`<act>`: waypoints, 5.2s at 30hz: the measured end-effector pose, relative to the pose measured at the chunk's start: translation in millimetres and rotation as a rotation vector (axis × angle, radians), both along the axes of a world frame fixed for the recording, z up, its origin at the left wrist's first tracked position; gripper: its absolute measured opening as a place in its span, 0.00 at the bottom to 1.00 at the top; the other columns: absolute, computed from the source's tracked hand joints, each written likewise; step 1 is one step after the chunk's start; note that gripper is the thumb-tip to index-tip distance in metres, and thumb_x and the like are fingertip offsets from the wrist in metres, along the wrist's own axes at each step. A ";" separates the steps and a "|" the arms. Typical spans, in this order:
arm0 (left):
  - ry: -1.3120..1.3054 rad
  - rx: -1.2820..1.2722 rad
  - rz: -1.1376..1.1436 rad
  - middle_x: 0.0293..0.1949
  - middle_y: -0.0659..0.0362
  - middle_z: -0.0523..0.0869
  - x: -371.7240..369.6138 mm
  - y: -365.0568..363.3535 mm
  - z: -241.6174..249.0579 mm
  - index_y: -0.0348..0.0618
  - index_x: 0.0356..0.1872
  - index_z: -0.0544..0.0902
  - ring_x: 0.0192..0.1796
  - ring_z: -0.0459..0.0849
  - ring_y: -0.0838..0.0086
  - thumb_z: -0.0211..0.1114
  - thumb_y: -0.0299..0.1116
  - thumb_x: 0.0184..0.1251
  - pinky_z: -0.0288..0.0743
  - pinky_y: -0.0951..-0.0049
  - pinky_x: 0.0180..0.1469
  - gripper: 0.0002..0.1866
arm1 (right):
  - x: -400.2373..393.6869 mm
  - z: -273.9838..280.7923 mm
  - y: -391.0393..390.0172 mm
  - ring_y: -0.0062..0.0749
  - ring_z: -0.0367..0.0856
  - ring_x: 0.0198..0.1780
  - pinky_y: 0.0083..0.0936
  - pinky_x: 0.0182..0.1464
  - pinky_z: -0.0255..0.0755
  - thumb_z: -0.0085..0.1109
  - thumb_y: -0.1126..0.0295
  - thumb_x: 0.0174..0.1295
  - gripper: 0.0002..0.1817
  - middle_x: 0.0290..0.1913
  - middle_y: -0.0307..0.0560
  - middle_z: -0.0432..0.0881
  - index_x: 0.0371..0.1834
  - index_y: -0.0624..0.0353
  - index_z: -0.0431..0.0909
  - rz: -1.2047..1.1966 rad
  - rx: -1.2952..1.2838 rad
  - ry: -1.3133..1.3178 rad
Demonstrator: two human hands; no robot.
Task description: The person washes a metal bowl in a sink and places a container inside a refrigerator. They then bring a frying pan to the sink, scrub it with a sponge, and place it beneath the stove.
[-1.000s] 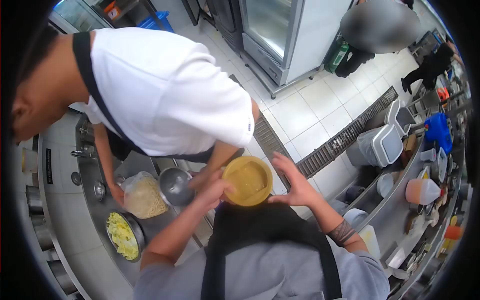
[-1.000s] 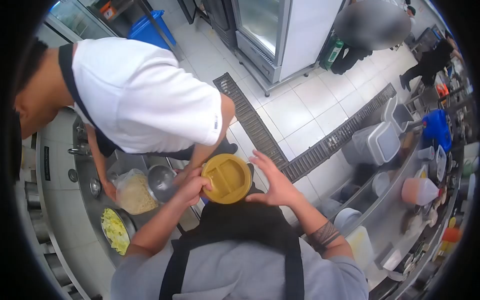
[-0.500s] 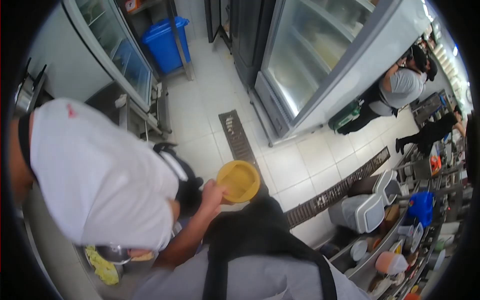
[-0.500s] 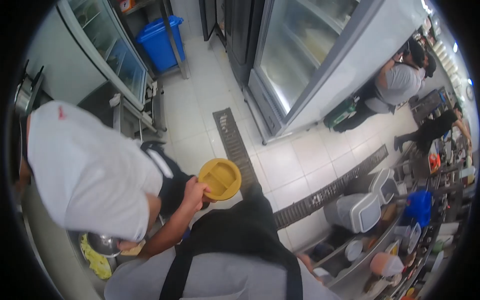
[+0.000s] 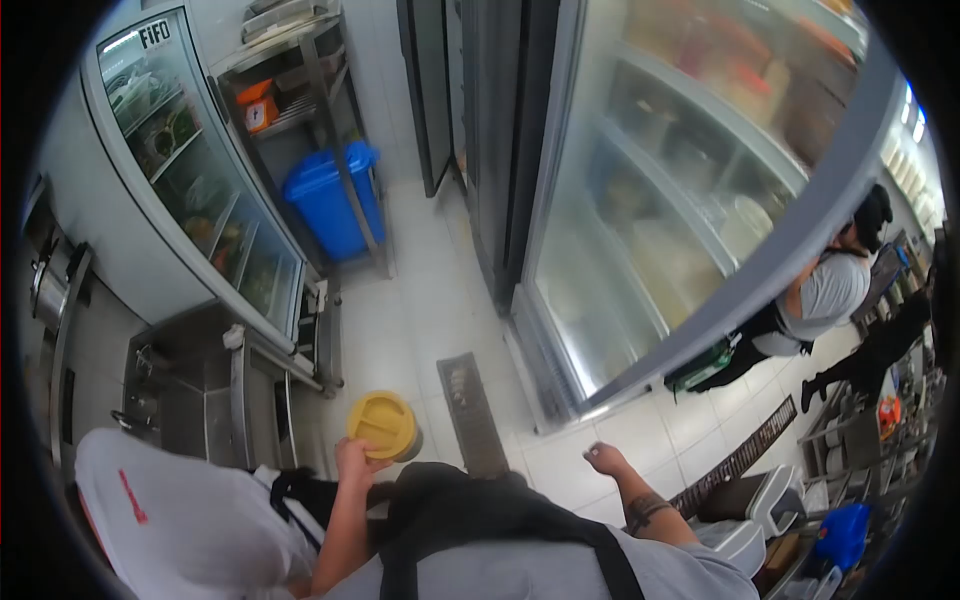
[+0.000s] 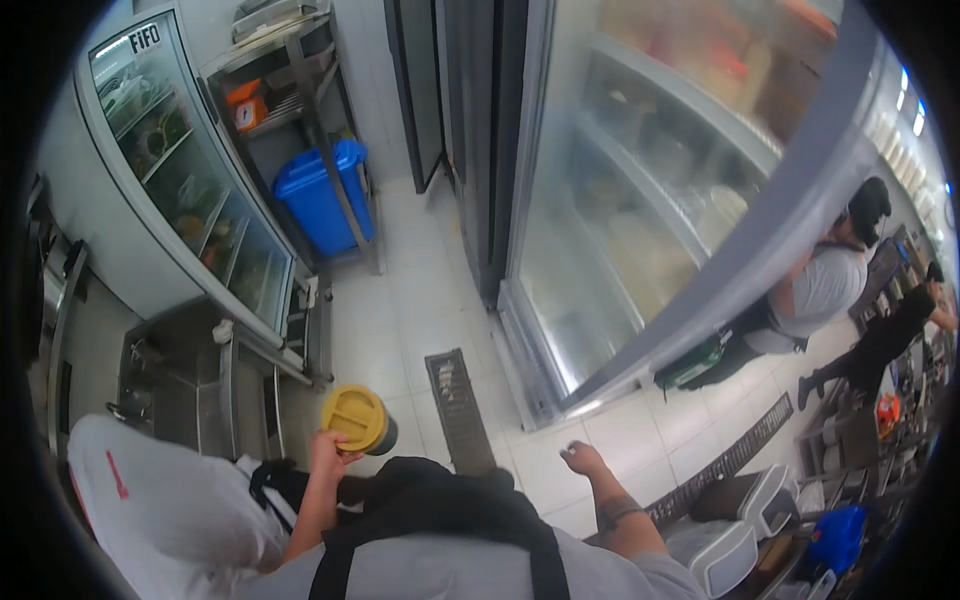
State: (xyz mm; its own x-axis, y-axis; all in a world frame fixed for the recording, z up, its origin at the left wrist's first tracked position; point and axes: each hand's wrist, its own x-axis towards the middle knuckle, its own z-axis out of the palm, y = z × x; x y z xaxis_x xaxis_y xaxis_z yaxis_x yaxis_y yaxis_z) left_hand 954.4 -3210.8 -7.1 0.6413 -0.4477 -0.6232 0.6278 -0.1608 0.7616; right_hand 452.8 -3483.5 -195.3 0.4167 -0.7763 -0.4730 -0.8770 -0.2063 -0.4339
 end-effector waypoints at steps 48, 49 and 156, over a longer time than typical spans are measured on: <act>-0.081 0.033 -1.017 0.40 0.35 0.80 593.4 -641.3 -19.3 0.27 0.48 0.65 0.31 0.87 0.42 0.52 0.16 0.45 0.85 0.51 0.19 0.23 | 600.7 582.4 -409.9 0.34 0.73 0.42 0.31 0.49 0.64 0.61 0.62 0.47 0.07 0.28 0.38 0.77 0.17 0.49 0.82 -0.093 -1.098 1.046; -0.101 0.013 -1.088 0.40 0.36 0.80 598.3 -647.9 -26.4 0.26 0.47 0.65 0.31 0.87 0.43 0.53 0.16 0.46 0.87 0.53 0.20 0.22 | 618.3 582.8 -389.9 0.33 0.73 0.43 0.31 0.49 0.64 0.62 0.62 0.46 0.06 0.27 0.37 0.78 0.17 0.49 0.82 -0.137 -1.128 1.017; -1.391 -1.263 -3.348 0.37 0.46 0.88 131.4 -605.0 -157.2 0.37 0.41 0.86 0.36 0.88 0.57 0.58 0.43 0.67 0.79 0.56 0.44 0.18 | 800.2 -106.0 241.6 0.32 0.82 0.22 0.31 0.27 0.77 0.51 0.64 0.65 0.16 0.24 0.50 0.84 0.25 0.63 0.82 -2.324 -0.059 -0.264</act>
State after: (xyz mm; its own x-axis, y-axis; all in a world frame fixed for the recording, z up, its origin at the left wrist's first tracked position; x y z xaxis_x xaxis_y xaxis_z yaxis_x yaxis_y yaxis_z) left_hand 1085.8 -3815.8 -164.4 -0.6735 0.5173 -0.5280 0.2580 0.8339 0.4879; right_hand 1253.0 -3241.9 -301.3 -0.8291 0.1292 -0.5440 0.4771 0.6707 -0.5679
